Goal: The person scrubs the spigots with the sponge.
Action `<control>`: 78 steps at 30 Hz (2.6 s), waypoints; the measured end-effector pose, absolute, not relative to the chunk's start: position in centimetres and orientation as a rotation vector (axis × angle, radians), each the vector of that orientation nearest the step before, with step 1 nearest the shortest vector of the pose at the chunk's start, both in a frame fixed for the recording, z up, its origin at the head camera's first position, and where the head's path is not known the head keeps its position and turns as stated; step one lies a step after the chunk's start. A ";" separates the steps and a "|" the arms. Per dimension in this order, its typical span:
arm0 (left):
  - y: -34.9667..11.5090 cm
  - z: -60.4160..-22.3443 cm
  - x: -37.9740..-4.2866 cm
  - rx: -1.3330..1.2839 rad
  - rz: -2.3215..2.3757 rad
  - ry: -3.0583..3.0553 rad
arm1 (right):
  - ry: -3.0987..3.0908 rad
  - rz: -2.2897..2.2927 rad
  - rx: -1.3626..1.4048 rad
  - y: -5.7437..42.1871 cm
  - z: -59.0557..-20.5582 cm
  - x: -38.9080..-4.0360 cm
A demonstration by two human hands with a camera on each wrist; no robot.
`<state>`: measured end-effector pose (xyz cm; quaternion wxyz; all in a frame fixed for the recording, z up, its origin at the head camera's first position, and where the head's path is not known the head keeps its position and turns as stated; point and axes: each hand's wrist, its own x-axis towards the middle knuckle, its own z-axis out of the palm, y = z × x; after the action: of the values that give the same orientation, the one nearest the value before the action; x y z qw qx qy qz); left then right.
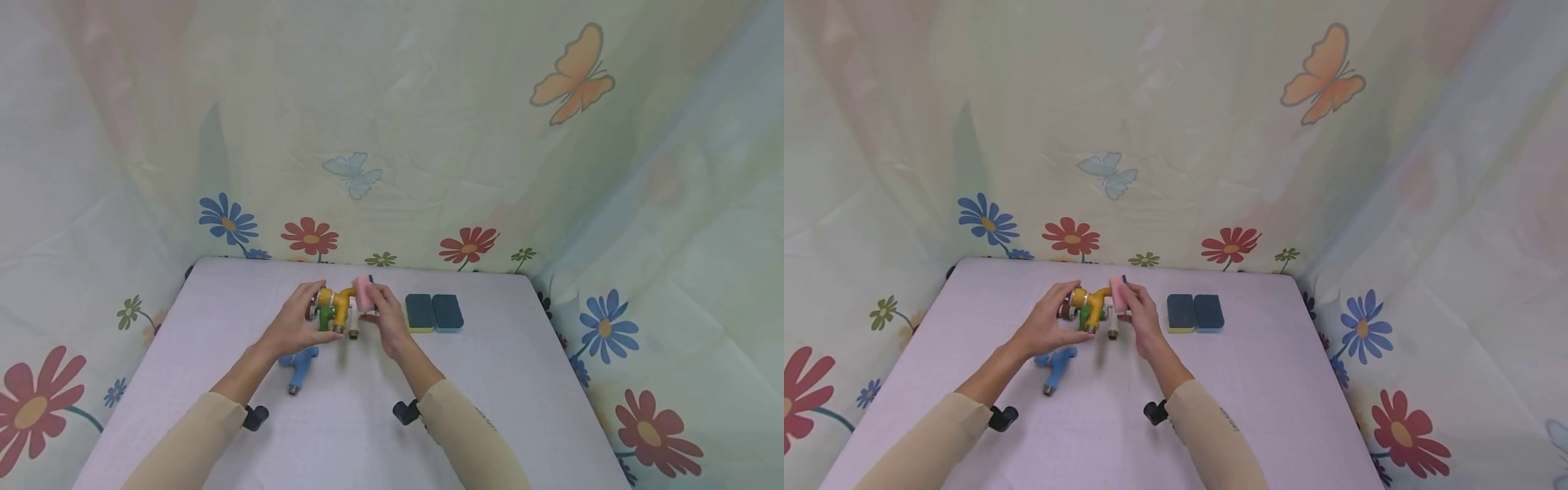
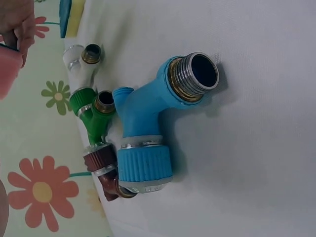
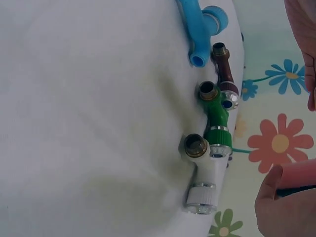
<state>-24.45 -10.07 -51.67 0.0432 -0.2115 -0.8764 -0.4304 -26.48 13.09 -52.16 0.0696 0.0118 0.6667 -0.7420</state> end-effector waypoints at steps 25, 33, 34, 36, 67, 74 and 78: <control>-10.1 -52.7 -24.4 -0.753 -1.264 -2.603 | 3.054 -1.320 -0.814 12.3 -51.4 -25.0; -9.7 -52.6 -24.0 -0.751 -1.259 -2.627 | 3.104 -1.306 -0.731 12.2 -51.4 -25.6; -9.6 -52.6 -24.0 -0.753 -1.258 -2.630 | 3.109 -1.305 -0.720 12.2 -51.4 -25.7; -9.6 -52.7 -23.9 -0.761 -1.253 -2.632 | 3.106 -1.328 -0.699 12.3 -51.3 -25.8; -10.5 -53.1 -23.9 -0.645 -1.453 -2.646 | 3.145 -1.271 -0.649 13.8 -52.5 -26.0; -10.2 -53.1 -23.7 -0.691 -1.428 -2.674 | 3.119 -1.347 -0.392 14.4 -52.5 -26.8; -10.3 -53.2 -23.8 -0.688 -1.418 -2.685 | 3.126 -1.320 -0.320 14.4 -52.5 -26.9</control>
<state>-23.79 -10.29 -53.16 0.0140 -0.2210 -0.8623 -0.4554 -26.85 14.39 -52.49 -0.1331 -0.0932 0.9091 -0.3837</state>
